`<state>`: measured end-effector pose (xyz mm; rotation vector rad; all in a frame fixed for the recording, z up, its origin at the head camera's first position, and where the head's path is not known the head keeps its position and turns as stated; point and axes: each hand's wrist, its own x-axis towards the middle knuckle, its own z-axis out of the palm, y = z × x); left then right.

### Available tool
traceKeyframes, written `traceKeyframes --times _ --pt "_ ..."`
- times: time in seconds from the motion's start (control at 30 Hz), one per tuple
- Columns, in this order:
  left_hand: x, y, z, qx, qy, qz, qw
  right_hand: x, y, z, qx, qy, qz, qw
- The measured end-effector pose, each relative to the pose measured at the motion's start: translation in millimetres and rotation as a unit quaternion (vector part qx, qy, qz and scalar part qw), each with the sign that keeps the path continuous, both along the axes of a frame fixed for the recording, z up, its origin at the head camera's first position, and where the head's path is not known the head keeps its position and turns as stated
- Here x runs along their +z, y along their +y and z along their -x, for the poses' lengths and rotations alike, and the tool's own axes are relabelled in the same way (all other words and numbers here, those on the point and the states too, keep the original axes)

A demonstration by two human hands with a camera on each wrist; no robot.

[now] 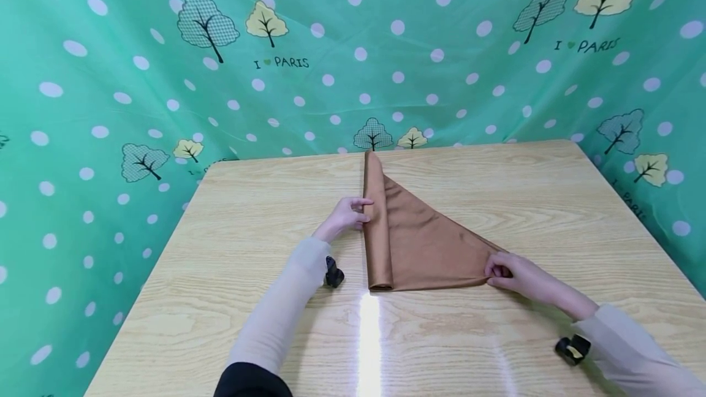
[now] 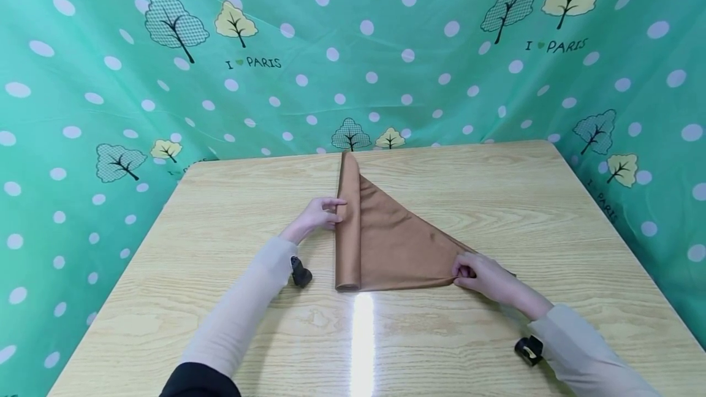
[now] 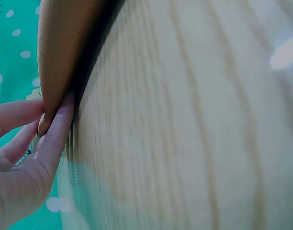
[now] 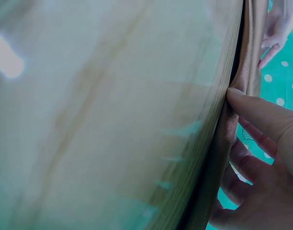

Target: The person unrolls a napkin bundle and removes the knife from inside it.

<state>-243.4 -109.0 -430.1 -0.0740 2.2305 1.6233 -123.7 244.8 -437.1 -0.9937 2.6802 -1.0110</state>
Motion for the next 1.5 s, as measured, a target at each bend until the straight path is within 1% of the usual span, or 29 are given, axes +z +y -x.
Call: traceKeyframes --times 0.2,0.3,0.37,0.47,0.5,0.53,0.63,0.7,0.73,0.77,0.83,0.9,0.97,1.03,1.13,1.2,1.23,1.33,1.37,1.43,1.5 --pt "-0.1 -3.1 -0.1 -0.011 -0.012 0.004 0.9999 -0.5 -0.6 -1.3 0.009 0.006 0.008 0.9999" --pt "0.2 -2.9 -0.5 -0.017 -0.008 0.011 0.9998 -1.1 -1.0 -2.0 0.012 0.011 0.014 0.9998" --pt "0.3 -2.2 -1.3 -0.015 -0.001 0.021 0.9997 -1.2 -1.1 -2.1 0.013 0.014 0.017 0.9997" --pt "-3.6 -1.9 -0.5 -0.013 0.020 0.040 0.9989 -0.7 -1.1 -1.8 0.013 0.013 0.018 0.9997" --pt "-2.5 -2.0 -1.8 -0.018 0.033 0.047 0.9982 -0.6 -1.1 -1.7 0.013 0.012 0.018 0.9997" --pt "-8.4 -3.5 0.9 -0.028 0.060 0.041 0.9970 -0.4 -1.0 -1.7 0.014 0.012 0.018 0.9997" --pt "-12.1 -3.1 3.1 -0.041 0.086 0.062 0.9935 -0.1 -0.8 -1.7 0.014 0.012 0.017 0.9997" --pt "-10.3 -2.2 2.2 -0.049 0.098 0.080 0.9908 0.1 -0.6 -1.9 0.014 0.012 0.017 0.9997" --pt "-11.2 -1.4 3.2 -0.051 0.097 0.090 0.9899 0.1 -0.5 -2.0 0.013 0.012 0.016 0.9997" --pt "-5.2 0.7 0.3 -0.048 0.084 0.112 0.9890 0.1 -0.4 -2.0 0.013 0.013 0.016 0.9997" --pt "-2.0 2.0 -1.7 -0.060 0.098 0.127 0.9852 -0.1 -0.3 -2.0 0.012 0.013 0.015 0.9997" --pt "1.4 3.1 -3.7 -0.066 0.099 0.139 0.9832 -0.3 -0.3 -1.8 0.011 0.013 0.015 0.9997" --pt "2.8 3.0 -4.0 -0.076 0.112 0.154 0.9787 -0.4 -0.1 -1.4 0.011 0.011 0.014 0.9998" --pt "4.6 2.4 -4.1 -0.086 0.128 0.187 0.9703 -0.6 0.1 -1.0 0.010 0.009 0.013 0.9998" --pt "6.6 1.9 -3.7 -0.102 0.173 0.240 0.9498 -0.7 0.6 -0.7 0.010 0.007 0.013 0.9998" --pt "8.4 2.4 -3.9 -0.105 0.192 0.258 0.9411 -0.8 0.8 -0.6 0.009 0.008 0.014 0.9998" --pt "9.4 2.9 -4.0 -0.107 0.201 0.258 0.9390 -0.8 0.9 -0.5 0.009 0.007 0.014 0.9998" --pt "12.3 5.4 -4.3 -0.110 0.214 0.243 0.9398 -0.9 1.2 -0.3 0.008 0.006 0.015 0.9998" --pt "12.9 6.4 -4.2 -0.112 0.216 0.235 0.9412 -0.9 1.3 -0.2 0.008 0.006 0.015 0.9998" --pt "13.5 8.8 -3.7 -0.121 0.225 0.228 0.9394 -1.3 1.4 -0.5 0.006 0.002 0.014 0.9999" --pt "13.2 11.2 -3.0 -0.132 0.230 0.231 0.9363 -1.8 1.3 -1.0 0.002 -0.003 0.009 1.0000"
